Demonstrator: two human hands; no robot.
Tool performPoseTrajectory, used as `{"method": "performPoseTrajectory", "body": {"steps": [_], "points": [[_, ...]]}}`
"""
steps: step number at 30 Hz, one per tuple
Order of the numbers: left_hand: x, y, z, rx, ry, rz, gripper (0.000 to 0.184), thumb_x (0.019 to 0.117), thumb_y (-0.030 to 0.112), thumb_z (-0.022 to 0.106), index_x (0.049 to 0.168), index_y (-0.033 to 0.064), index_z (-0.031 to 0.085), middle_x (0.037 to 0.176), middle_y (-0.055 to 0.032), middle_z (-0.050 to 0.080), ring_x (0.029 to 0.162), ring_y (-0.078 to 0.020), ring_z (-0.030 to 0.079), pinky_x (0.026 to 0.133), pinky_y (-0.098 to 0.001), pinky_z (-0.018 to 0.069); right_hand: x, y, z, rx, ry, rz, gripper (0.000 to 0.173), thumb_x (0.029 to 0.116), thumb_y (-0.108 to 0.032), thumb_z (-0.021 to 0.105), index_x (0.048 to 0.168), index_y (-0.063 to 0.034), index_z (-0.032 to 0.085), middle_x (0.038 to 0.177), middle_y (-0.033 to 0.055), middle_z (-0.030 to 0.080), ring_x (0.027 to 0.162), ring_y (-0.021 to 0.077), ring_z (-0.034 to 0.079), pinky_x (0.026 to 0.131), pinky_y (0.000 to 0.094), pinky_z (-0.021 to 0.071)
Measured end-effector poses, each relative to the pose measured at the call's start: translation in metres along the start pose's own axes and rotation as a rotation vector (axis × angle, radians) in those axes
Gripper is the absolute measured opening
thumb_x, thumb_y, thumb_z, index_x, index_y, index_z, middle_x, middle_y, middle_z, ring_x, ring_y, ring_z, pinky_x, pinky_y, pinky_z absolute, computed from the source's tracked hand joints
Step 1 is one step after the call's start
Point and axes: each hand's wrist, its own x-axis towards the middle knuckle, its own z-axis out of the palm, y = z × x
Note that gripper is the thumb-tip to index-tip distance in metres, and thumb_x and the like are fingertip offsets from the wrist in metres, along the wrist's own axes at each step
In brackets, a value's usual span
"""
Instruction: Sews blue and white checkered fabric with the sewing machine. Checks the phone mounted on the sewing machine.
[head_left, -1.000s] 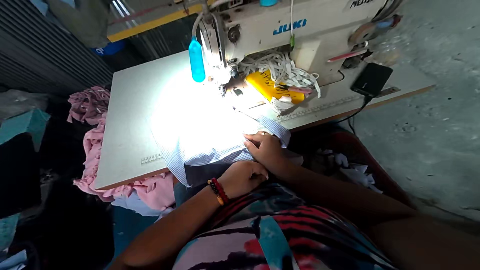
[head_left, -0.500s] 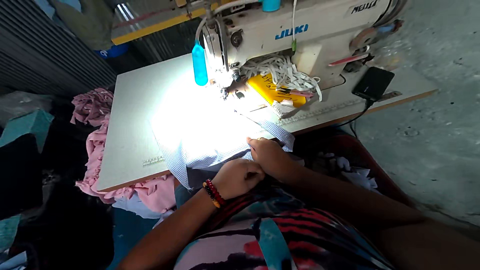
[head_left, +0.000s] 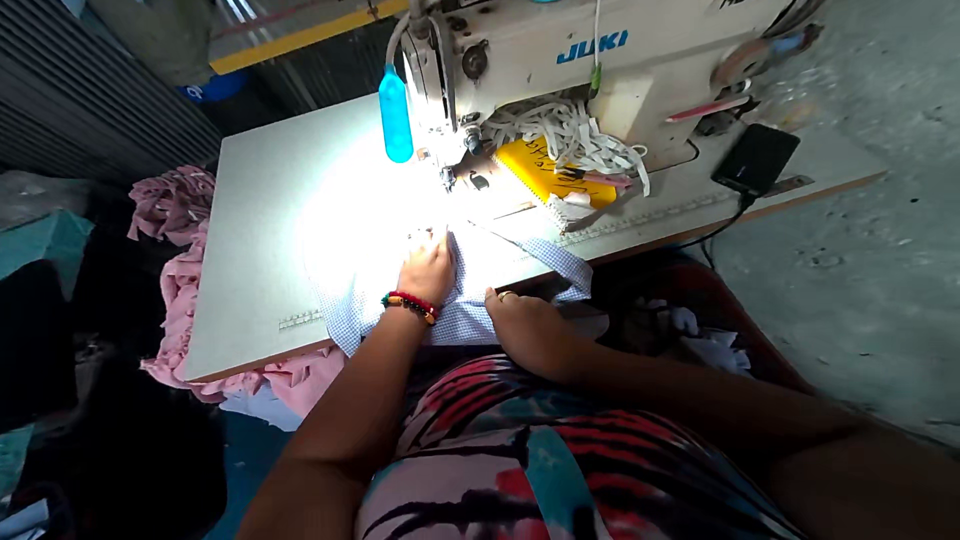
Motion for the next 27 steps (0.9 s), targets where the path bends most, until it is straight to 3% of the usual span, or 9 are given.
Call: {"method": "performPoseTrajectory", "body": {"steps": [2, 4, 5, 7, 9, 12, 15, 21, 27], "points": [[0.008, -0.013, 0.004, -0.107, -0.031, 0.115, 0.052, 0.1033, 0.007, 0.047, 0.155, 0.0043, 0.042, 0.146, -0.0187, 0.058, 0.122, -0.0386, 0.065, 0.099, -0.0553, 0.0528, 0.000, 0.003, 0.000, 0.019, -0.013, -0.002, 0.039, 0.1013, 0.000, 0.052, 0.139, 0.0100, 0.053, 0.113, 0.0237, 0.068, 0.099, 0.0350, 0.072, 0.082, 0.0454, 0.0587], [0.011, -0.026, -0.004, -0.156, -0.127, 0.116, 0.053, 0.1052, 0.009, 0.043, 0.158, 0.0096, 0.038, 0.152, -0.0105, 0.055, 0.138, -0.0315, 0.055, 0.115, -0.0505, 0.0399, 0.000, 0.005, 0.001, 0.043, -0.006, -0.013, 0.041, 0.1012, -0.001, 0.052, 0.141, 0.0091, 0.053, 0.112, 0.0232, 0.069, 0.098, 0.0348, 0.072, 0.082, 0.0453, 0.0590], [0.012, -0.029, -0.007, -0.168, -0.163, 0.114, 0.055, 0.1056, 0.012, 0.041, 0.161, 0.0135, 0.036, 0.153, -0.0104, 0.053, 0.141, -0.0311, 0.051, 0.117, -0.0516, 0.0361, 0.001, 0.004, 0.002, 0.041, 0.002, -0.021, 0.040, 0.1011, -0.001, 0.053, 0.140, 0.0087, 0.054, 0.110, 0.0225, 0.069, 0.096, 0.0341, 0.072, 0.081, 0.0443, 0.0592], [0.013, -0.034, 0.002, -0.194, -0.083, 0.186, 0.052, 0.1034, 0.020, 0.043, 0.155, 0.0163, 0.048, 0.142, -0.0163, 0.061, 0.133, -0.0342, 0.056, 0.111, -0.0551, 0.0396, 0.001, 0.006, 0.003, 0.049, -0.003, -0.031, 0.038, 0.1019, -0.002, 0.050, 0.138, 0.0084, 0.055, 0.109, 0.0223, 0.069, 0.096, 0.0339, 0.072, 0.081, 0.0439, 0.0587], [0.016, -0.028, 0.005, -0.172, -0.081, 0.197, 0.050, 0.1034, 0.032, 0.043, 0.151, 0.0221, 0.054, 0.137, -0.0139, 0.061, 0.129, -0.0319, 0.054, 0.109, -0.0547, 0.0387, 0.001, 0.010, 0.002, 0.096, -0.023, -0.021, 0.038, 0.1039, -0.004, 0.045, 0.138, 0.0084, 0.054, 0.112, 0.0242, 0.068, 0.101, 0.0367, 0.071, 0.085, 0.0471, 0.0572], [0.018, -0.015, 0.004, -0.103, -0.142, 0.141, 0.050, 0.1047, 0.038, 0.042, 0.153, 0.0278, 0.051, 0.144, -0.0142, 0.057, 0.134, -0.0343, 0.051, 0.109, -0.0568, 0.0373, 0.000, 0.015, 0.002, 0.138, -0.034, -0.002, 0.040, 0.1051, -0.007, 0.043, 0.141, 0.0078, 0.053, 0.114, 0.0249, 0.068, 0.103, 0.0378, 0.070, 0.088, 0.0486, 0.0567], [0.019, -0.013, 0.003, -0.070, -0.160, 0.119, 0.051, 0.1052, 0.041, 0.039, 0.153, 0.0304, 0.051, 0.142, -0.0137, 0.058, 0.130, -0.0344, 0.054, 0.108, -0.0572, 0.0393, 0.002, 0.015, 0.002, 0.098, -0.014, -0.008, 0.039, 0.1046, -0.007, 0.044, 0.140, 0.0079, 0.054, 0.109, 0.0242, 0.069, 0.097, 0.0376, 0.071, 0.082, 0.0475, 0.0578], [0.034, -0.023, 0.004, -0.056, -0.134, 0.123, 0.051, 0.1052, 0.045, 0.038, 0.153, 0.0342, 0.050, 0.143, -0.0132, 0.057, 0.134, -0.0335, 0.052, 0.109, -0.0586, 0.0379, 0.020, 0.023, 0.011, 0.087, 0.196, -0.063, 0.035, 0.0999, -0.005, 0.053, 0.131, 0.0081, 0.063, 0.096, 0.0223, 0.070, 0.083, 0.0352, 0.073, 0.071, 0.0463, 0.0599], [0.059, -0.032, 0.001, -0.033, -0.150, 0.133, 0.049, 0.1069, 0.043, 0.041, 0.154, 0.0338, 0.048, 0.144, -0.0145, 0.056, 0.134, -0.0330, 0.052, 0.108, -0.0586, 0.0389, 0.044, 0.024, -0.004, 0.132, 0.152, 0.014, 0.031, 0.1014, -0.006, 0.054, 0.128, 0.0051, 0.065, 0.096, 0.0217, 0.069, 0.086, 0.0361, 0.072, 0.074, 0.0488, 0.0590]]}}
